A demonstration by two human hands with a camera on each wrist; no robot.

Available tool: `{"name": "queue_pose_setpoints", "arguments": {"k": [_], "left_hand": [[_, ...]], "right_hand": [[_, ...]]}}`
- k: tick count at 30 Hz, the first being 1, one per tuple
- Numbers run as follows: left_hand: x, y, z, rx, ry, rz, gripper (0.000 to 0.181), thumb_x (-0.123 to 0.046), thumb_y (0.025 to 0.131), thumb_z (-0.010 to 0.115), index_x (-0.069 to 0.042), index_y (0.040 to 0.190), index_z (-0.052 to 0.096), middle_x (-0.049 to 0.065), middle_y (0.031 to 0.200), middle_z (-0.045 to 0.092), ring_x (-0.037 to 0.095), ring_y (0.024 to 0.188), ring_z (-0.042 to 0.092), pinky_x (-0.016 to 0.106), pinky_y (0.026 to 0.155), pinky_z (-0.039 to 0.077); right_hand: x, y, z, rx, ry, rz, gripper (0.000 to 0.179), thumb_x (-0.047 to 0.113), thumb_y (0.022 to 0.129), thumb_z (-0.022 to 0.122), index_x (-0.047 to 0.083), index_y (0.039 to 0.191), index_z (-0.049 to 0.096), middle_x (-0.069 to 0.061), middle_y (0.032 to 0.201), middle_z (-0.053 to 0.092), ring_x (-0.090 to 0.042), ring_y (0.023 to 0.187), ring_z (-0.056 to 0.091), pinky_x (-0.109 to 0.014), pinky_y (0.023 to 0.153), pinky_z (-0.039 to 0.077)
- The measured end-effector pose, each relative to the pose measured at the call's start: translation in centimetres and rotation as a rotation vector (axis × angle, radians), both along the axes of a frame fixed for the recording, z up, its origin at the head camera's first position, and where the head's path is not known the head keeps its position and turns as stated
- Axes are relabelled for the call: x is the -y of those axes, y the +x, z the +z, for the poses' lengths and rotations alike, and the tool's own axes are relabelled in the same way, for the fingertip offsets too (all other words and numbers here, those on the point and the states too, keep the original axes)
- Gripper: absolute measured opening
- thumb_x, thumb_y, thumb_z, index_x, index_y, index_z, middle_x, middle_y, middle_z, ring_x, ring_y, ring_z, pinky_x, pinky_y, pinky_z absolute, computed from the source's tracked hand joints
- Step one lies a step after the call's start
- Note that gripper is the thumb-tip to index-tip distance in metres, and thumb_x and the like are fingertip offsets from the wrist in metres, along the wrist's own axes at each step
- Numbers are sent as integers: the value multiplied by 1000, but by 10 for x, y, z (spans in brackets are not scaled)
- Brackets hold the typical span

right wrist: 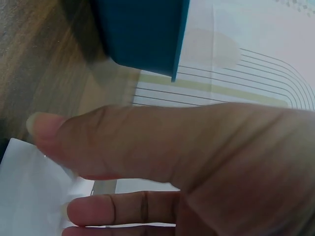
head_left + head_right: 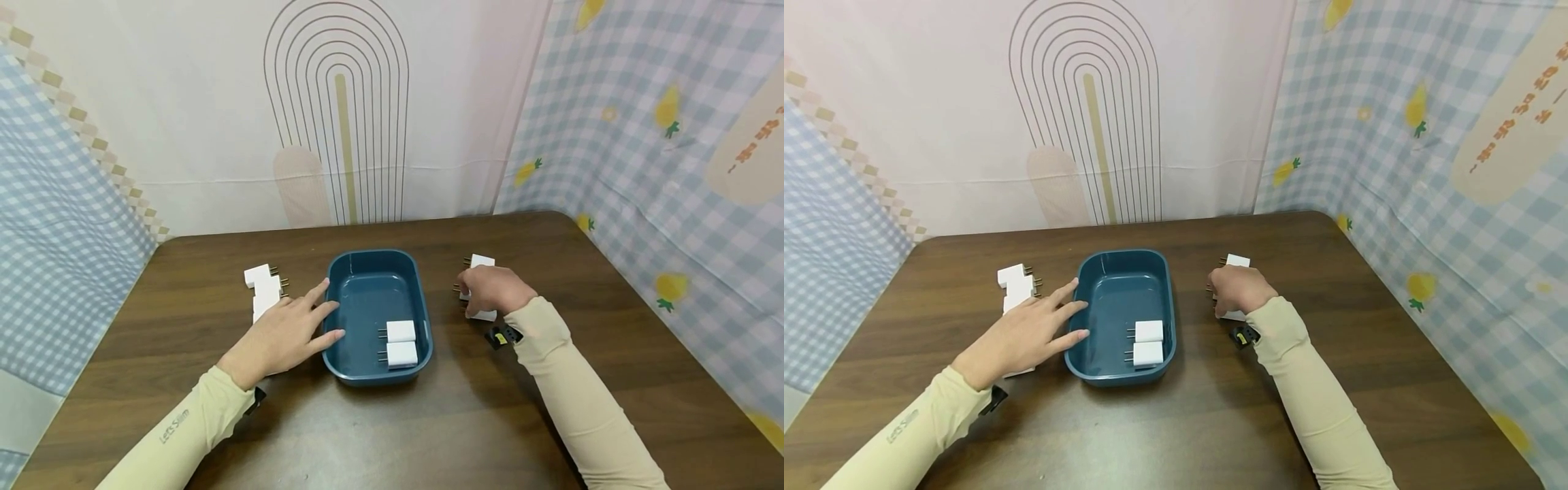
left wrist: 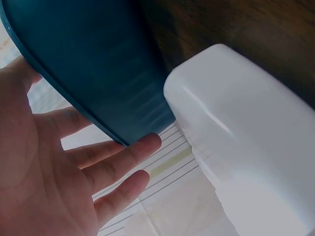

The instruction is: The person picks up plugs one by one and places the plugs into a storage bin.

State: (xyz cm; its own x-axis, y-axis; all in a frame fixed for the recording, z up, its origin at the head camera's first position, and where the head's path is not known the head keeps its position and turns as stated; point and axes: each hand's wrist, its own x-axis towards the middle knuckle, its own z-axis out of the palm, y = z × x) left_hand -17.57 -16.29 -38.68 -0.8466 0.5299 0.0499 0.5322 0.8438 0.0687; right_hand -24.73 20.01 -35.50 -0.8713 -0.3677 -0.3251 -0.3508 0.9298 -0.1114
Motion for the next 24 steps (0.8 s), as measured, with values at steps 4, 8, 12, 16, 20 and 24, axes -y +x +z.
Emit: {"name": "queue_pose_setpoints", "arguments": {"k": [4,8,12,16,20,24], "left_hand": [[0,0,1,5,0,2,65,-60,100,48,-12,144,57,18,164,33,34,137,55,57,111,42],[0,0,1,10,2,3,65,-60,100,48,-12,144,57,18,164,32,34,137,55,56,111,42],[0,1,1,13,2,4,65,-60,101,48,-12,144,57,18,164,32,34,137,55,57,110,43],[0,0,1,11,1,5,65,-60,101,48,-12,144,57,19,164,33,35,136,55,57,110,43],[0,0,1,15,3,6,65,-60,100,48,-12,144,56,18,165,32,34,137,55,57,111,42],[0,0,1,16,-3,6,67,-61,100,47,-12,145,56,18,165,31,34,137,54,58,112,41]], "right_hand": [[0,-1,-2,3,8,-9,32,17,79,85,9,107,71,-7,113,73,-19,86,64,-44,80,56],[-1,-2,-3,2,32,-15,30,15,77,84,9,102,69,-4,100,70,-19,79,61,-40,73,54],[-3,-3,-4,-6,51,1,29,14,75,84,9,98,65,-4,91,67,-20,75,58,-38,67,51],[-4,-3,-5,-26,56,23,28,12,75,83,9,94,63,-3,87,65,-19,73,57,-37,65,50],[-4,-3,-5,-45,62,40,26,9,73,81,9,91,61,-3,85,64,-19,71,55,-37,63,48],[-3,-2,-5,-51,75,50,27,9,74,81,9,91,61,-3,85,64,-20,72,55,-37,63,47]]}}
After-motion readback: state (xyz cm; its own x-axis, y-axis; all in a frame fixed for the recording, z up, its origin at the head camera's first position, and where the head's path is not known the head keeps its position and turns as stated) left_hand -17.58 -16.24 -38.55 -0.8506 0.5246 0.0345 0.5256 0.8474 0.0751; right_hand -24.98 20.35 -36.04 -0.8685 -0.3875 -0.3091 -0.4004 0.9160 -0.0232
